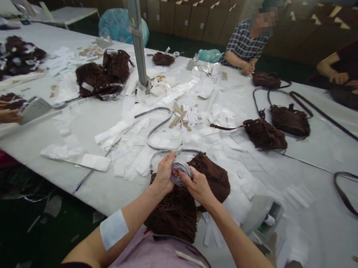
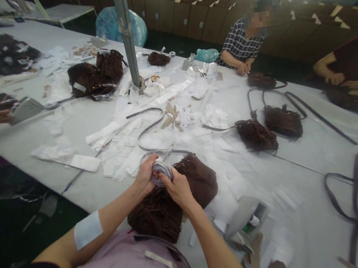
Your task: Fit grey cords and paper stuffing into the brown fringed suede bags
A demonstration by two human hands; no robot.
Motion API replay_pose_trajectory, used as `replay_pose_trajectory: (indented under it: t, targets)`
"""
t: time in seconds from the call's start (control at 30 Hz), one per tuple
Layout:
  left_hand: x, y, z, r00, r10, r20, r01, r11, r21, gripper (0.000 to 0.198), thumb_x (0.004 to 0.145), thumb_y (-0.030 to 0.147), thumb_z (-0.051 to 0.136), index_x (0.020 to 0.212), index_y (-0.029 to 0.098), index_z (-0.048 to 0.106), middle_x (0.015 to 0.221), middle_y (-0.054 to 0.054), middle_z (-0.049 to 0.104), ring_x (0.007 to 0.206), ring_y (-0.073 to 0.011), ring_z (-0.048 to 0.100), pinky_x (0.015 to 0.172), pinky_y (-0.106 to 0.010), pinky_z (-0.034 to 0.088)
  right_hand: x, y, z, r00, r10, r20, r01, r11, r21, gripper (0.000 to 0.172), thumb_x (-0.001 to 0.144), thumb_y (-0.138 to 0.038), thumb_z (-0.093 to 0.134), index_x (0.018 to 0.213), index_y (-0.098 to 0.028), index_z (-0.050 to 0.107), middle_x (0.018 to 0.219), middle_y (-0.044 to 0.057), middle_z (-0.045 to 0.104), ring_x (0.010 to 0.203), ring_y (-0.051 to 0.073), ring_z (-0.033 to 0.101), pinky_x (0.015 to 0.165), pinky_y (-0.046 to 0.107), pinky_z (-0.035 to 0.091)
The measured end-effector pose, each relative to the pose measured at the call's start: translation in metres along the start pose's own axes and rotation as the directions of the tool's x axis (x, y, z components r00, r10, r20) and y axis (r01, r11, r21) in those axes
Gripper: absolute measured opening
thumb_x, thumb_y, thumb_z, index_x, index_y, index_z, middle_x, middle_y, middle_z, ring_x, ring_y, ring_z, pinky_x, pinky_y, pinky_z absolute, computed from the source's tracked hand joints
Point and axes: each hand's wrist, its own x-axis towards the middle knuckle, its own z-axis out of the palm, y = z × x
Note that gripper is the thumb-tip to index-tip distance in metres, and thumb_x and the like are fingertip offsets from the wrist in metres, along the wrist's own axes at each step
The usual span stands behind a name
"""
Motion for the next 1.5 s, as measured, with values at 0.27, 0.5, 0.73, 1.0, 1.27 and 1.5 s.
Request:
replay_pose_trajectory:
  t: [0.27,0.5,0.73,1.0,1.27,1.5]
  targets:
    - [0.003,0.051,0.006,0.754,-0.237,0.613,-0.426,0.533,0.731,0.027,0.072,0.037,0.065,0.088,0.015,0.070,0.059,0.001,0.066,0.055,-0.0140,0.060,0.054,-0.020,0.043,0.010,-0.001,-0.029,0.964,-0.151,0.217,0.169,0.983,-0.067,0.029,0.080,-0.045,0.058,0.087,-0.018,0.066,0.069,0.001,0.065,0.063,0.016,0.058,0.060,0.025,0.040]
    - [0.013,0.039,-0.001,0.909,0.068,0.412,-0.366,0.604,0.708,0.030,0.074,0.041,0.063,0.076,0.012,0.069,0.056,0.002,0.060,0.049,-0.0095,0.049,0.049,-0.019,0.037,-0.010,0.056,0.006,0.999,-0.024,0.043,0.022,0.999,0.040,0.033,0.085,-0.050,0.051,0.083,-0.018,0.061,0.064,-0.004,0.057,0.059,0.013,0.053,0.056,0.022,0.041]
    - [0.017,0.009,-0.056,0.992,0.033,0.120,-0.100,0.780,0.618,0.037,0.069,0.050,0.066,0.069,0.013,0.062,0.042,0.008,0.041,0.031,-0.0043,0.031,0.032,-0.018,0.020,-0.046,0.100,0.039,0.991,0.013,-0.133,-0.020,0.999,-0.049,0.036,0.085,-0.049,0.050,0.099,-0.018,0.059,0.089,0.006,0.063,0.082,0.020,0.058,0.077,0.033,0.047]
    - [0.016,0.014,-0.082,0.989,0.151,0.002,-0.121,0.784,0.609,0.037,0.068,0.050,0.066,0.070,0.014,0.059,0.039,0.009,0.039,0.030,-0.0041,0.031,0.032,-0.016,0.021,-0.112,0.106,0.062,0.975,-0.222,0.013,0.212,0.908,-0.362,0.035,0.089,-0.038,0.047,0.120,-0.026,0.057,0.119,0.009,0.063,0.114,0.027,0.055,0.095,0.046,0.046]
    - [-0.016,0.036,-0.072,0.973,0.143,0.179,-0.227,0.710,0.666,0.032,0.072,0.046,0.066,0.069,0.014,0.058,0.043,0.008,0.039,0.037,-0.0037,0.030,0.037,-0.016,0.022,-0.136,0.098,0.051,0.964,-0.259,0.068,0.267,0.912,-0.311,0.024,0.090,-0.039,0.046,0.086,-0.032,0.069,0.086,0.002,0.073,0.084,0.022,0.069,0.075,0.037,0.055]
    - [-0.026,0.047,-0.045,0.900,-0.014,0.436,-0.336,0.614,0.714,0.032,0.074,0.045,0.065,0.071,0.013,0.061,0.051,0.005,0.046,0.046,-0.0057,0.037,0.044,-0.017,0.029,-0.007,0.012,-0.007,0.932,-0.360,0.045,0.363,0.923,-0.130,0.048,0.093,-0.051,0.031,0.118,-0.019,0.057,0.118,0.013,0.062,0.109,0.024,0.057,0.095,0.038,0.043]
